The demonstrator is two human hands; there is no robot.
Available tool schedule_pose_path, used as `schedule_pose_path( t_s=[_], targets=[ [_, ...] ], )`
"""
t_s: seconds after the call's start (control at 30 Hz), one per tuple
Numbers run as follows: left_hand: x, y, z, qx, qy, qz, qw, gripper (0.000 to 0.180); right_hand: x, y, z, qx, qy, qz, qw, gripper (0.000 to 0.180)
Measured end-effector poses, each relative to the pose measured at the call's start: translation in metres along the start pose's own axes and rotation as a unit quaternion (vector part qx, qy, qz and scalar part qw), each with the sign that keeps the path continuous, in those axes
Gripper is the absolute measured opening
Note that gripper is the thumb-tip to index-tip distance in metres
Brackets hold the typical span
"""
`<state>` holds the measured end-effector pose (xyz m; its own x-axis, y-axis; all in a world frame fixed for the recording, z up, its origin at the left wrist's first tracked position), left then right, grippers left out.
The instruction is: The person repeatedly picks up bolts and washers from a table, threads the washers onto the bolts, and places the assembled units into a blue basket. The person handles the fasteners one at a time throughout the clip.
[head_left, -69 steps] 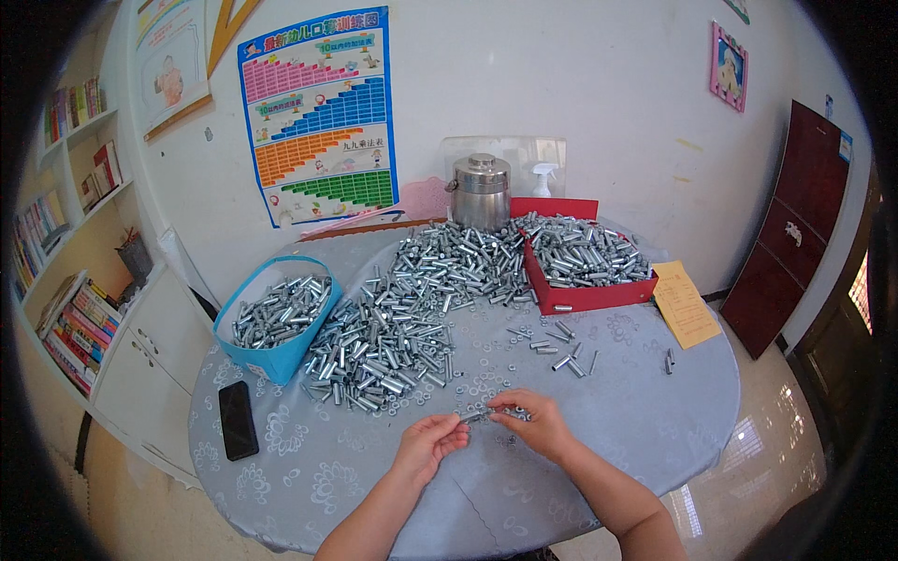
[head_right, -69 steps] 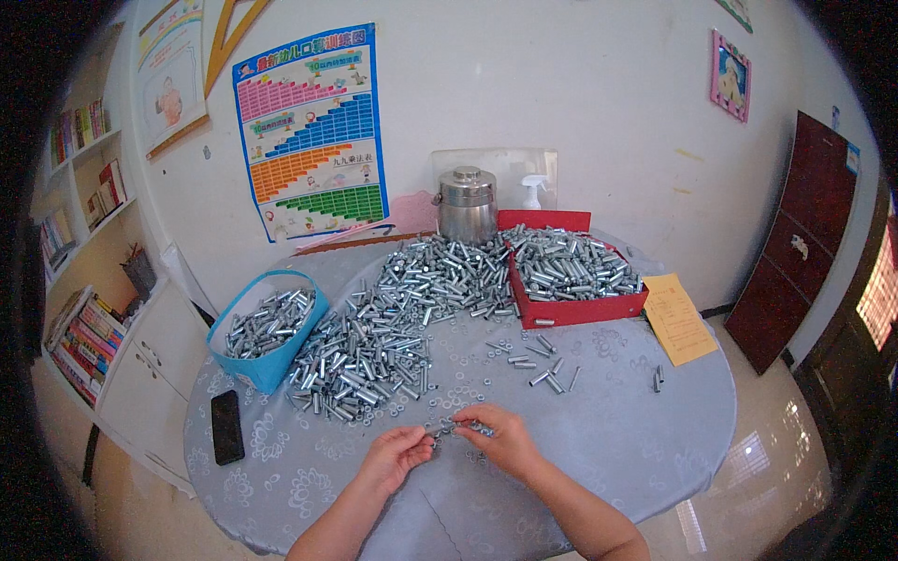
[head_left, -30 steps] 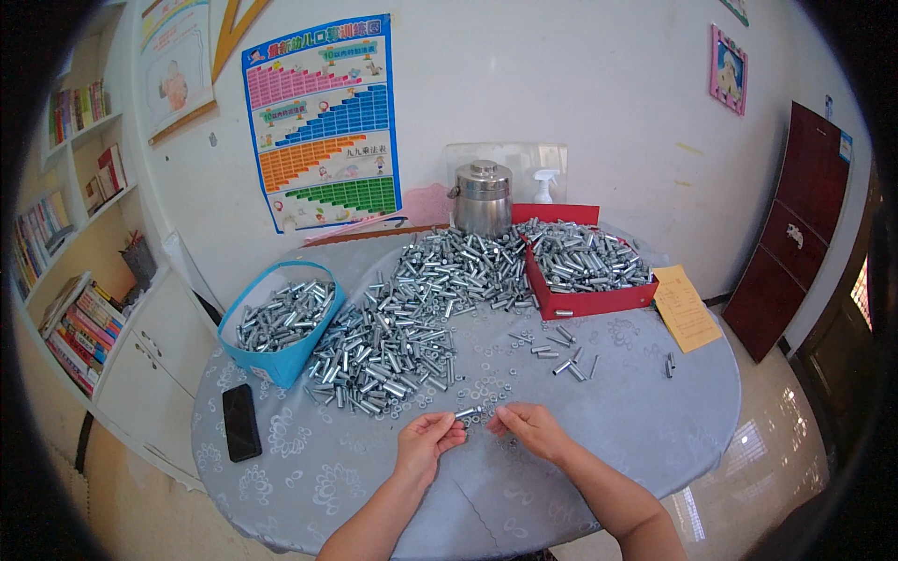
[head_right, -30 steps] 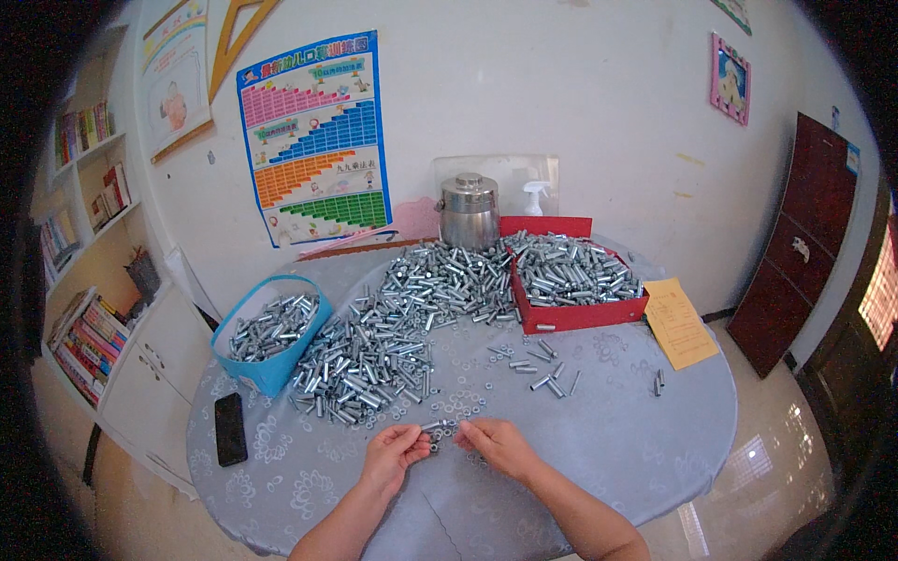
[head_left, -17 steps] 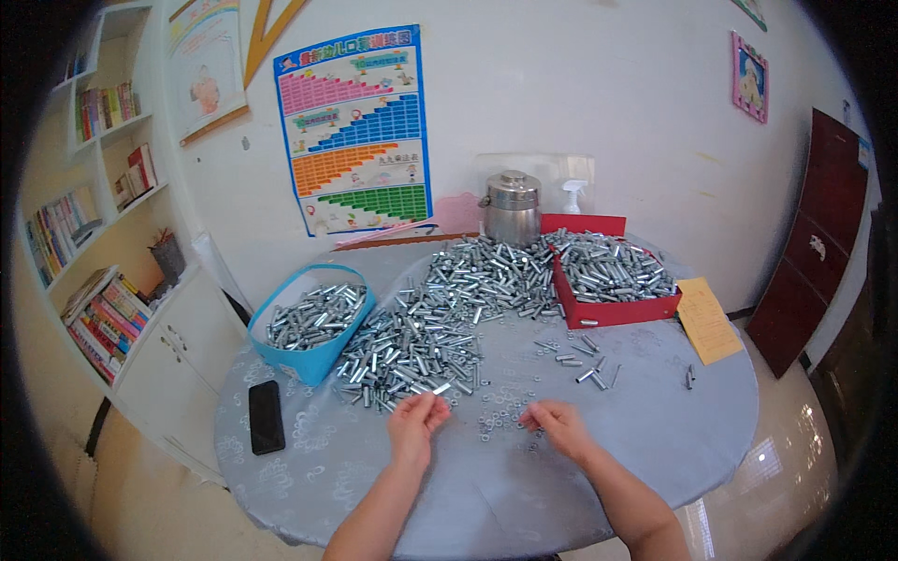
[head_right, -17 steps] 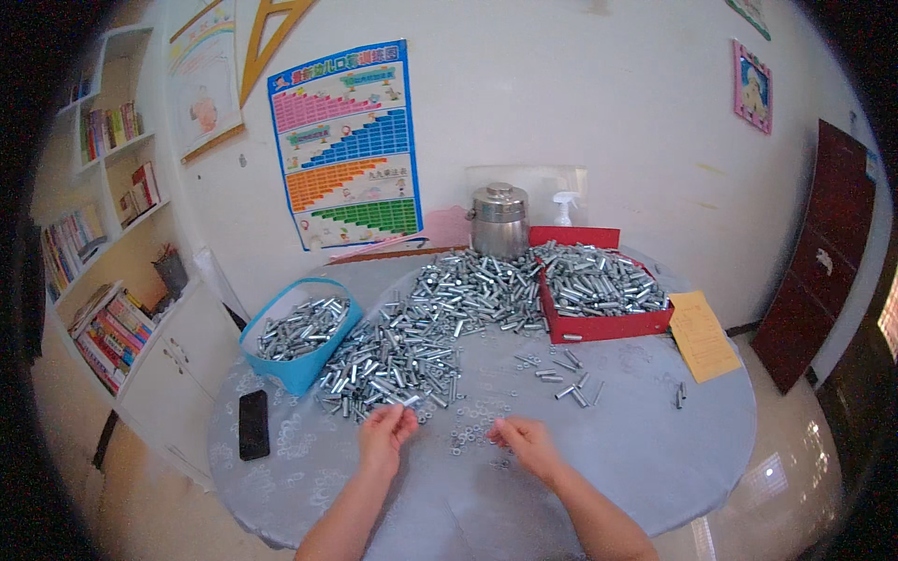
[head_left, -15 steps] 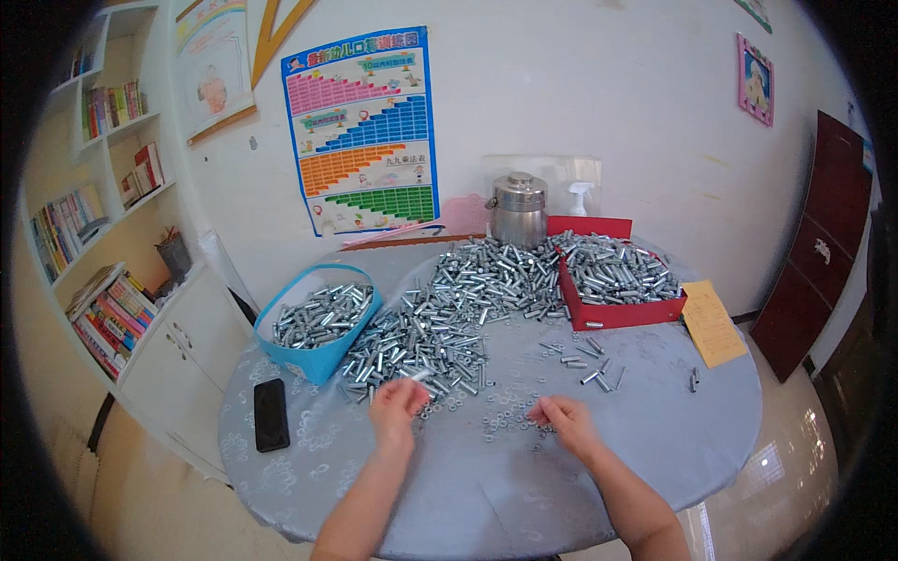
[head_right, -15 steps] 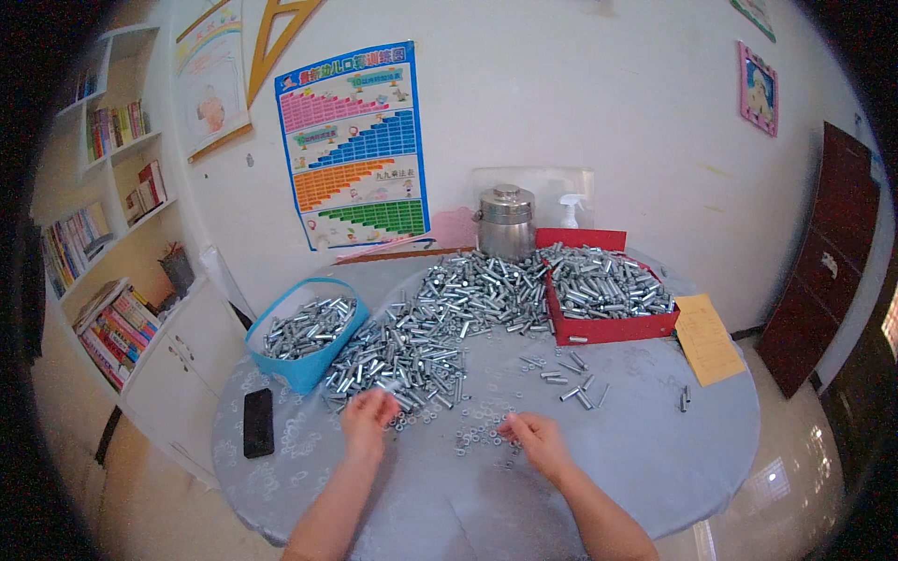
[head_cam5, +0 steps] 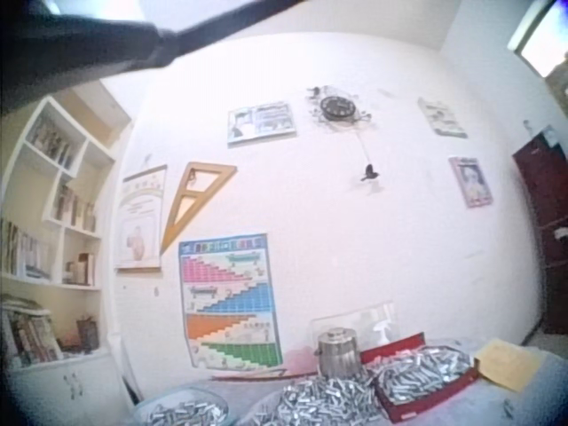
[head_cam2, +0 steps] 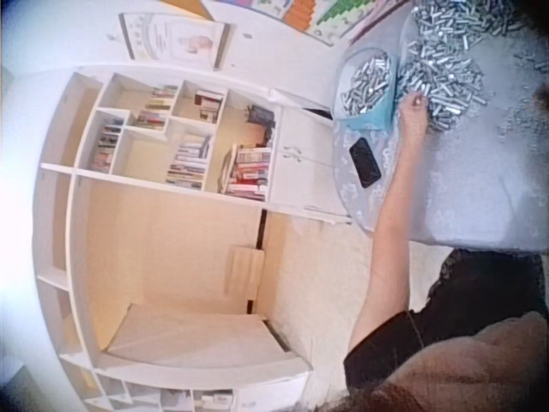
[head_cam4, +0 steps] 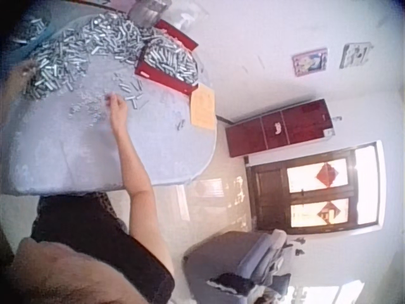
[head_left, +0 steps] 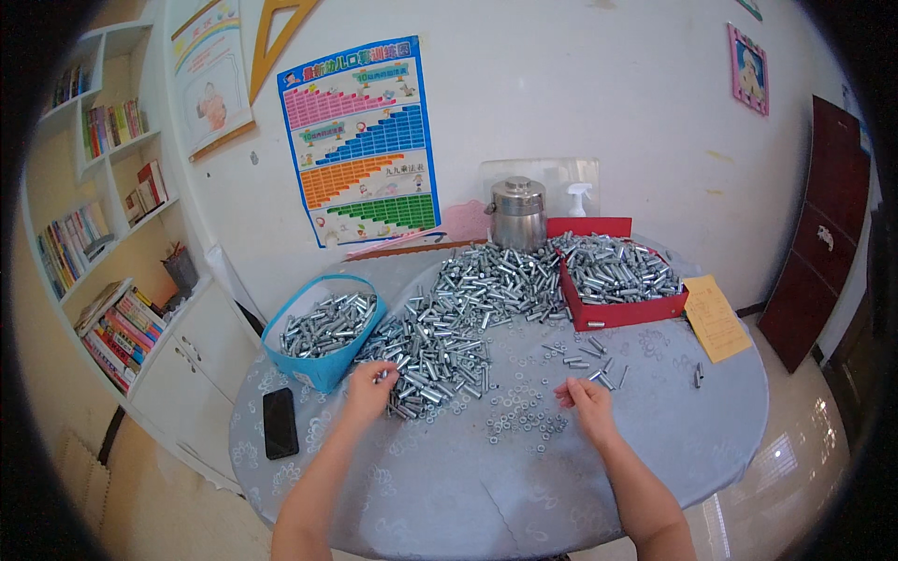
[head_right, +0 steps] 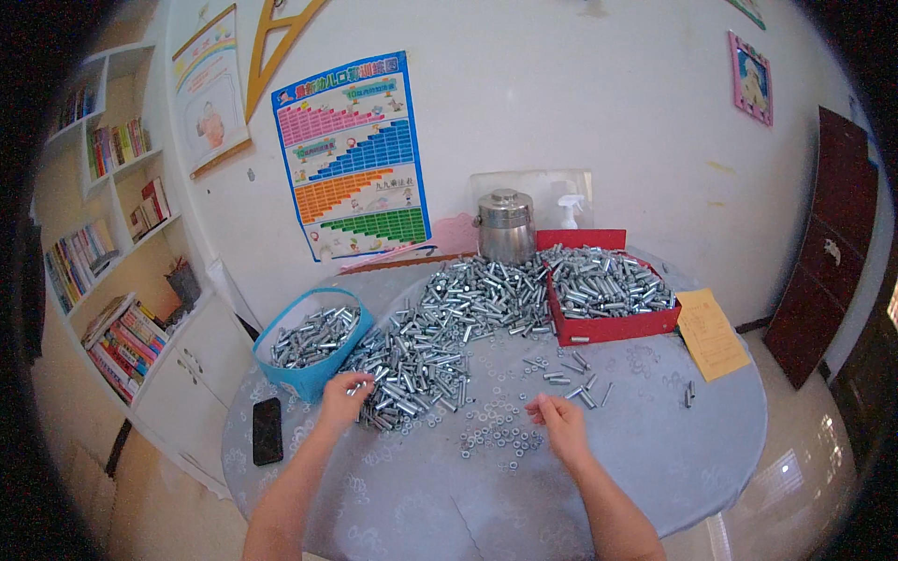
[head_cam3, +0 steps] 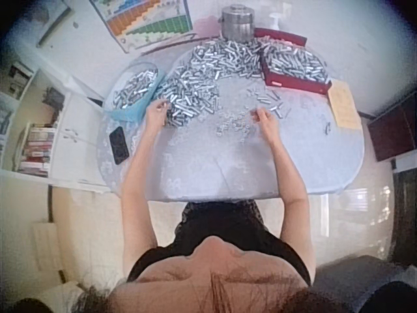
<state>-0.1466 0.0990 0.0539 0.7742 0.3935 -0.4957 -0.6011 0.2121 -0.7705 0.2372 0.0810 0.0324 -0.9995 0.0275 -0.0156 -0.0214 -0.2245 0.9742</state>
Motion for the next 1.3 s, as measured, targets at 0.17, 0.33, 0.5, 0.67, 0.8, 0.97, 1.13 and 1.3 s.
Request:
schedule_pose_path(
  t_s=[0.17,0.33,0.5,0.67,0.8,0.97,1.13,1.3],
  targets=[
    [0.022,-0.044,-0.027,0.163,0.103,0.127,0.973,0.011,-0.023,-0.006,0.009,0.008,-0.073,0.035,0.997,0.034],
    [0.03,-0.046,-0.037,0.234,0.157,0.194,0.94,0.01,-0.045,0.0,0.014,-0.014,-0.141,0.04,0.989,0.032],
    [0.037,-0.046,-0.042,0.229,0.14,0.239,0.933,0.008,-0.085,0.013,0.019,-0.063,-0.253,0.031,0.965,0.027],
    [0.041,-0.054,-0.042,0.263,0.151,0.247,0.92,0.008,-0.108,-0.02,0.032,-0.067,-0.258,-0.088,0.96,0.017],
    [0.04,-0.055,-0.042,0.247,0.14,0.221,0.933,0.01,-0.11,-0.019,0.03,-0.116,-0.267,-0.259,0.921,0.014],
    [0.038,-0.065,-0.046,0.197,0.076,0.126,0.969,0.012,-0.12,-0.009,0.023,-0.071,-0.289,-0.423,0.856,0.015],
    [0.059,-0.064,-0.054,-0.01,0.109,-0.156,0.982,0.012,-0.109,-0.018,0.018,-0.002,-0.252,-0.472,0.845,0.025],
    [0.095,-0.066,-0.07,-0.157,0.161,-0.466,0.856,0.019,-0.117,-0.03,0.024,0.006,-0.252,-0.489,0.835,0.029]
  ],
)
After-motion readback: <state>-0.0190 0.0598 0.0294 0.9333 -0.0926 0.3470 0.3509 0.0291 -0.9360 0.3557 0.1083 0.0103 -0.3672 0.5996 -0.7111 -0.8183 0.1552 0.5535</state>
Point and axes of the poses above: each hand's wrist, its own z-axis towards the middle knuckle, its own x-axis out of the palm, y = z × x, the point moved 5 cm from there along z, towards the middle knuckle, and after that the axes turned 1 degree about -y, right-handed, at the moved point
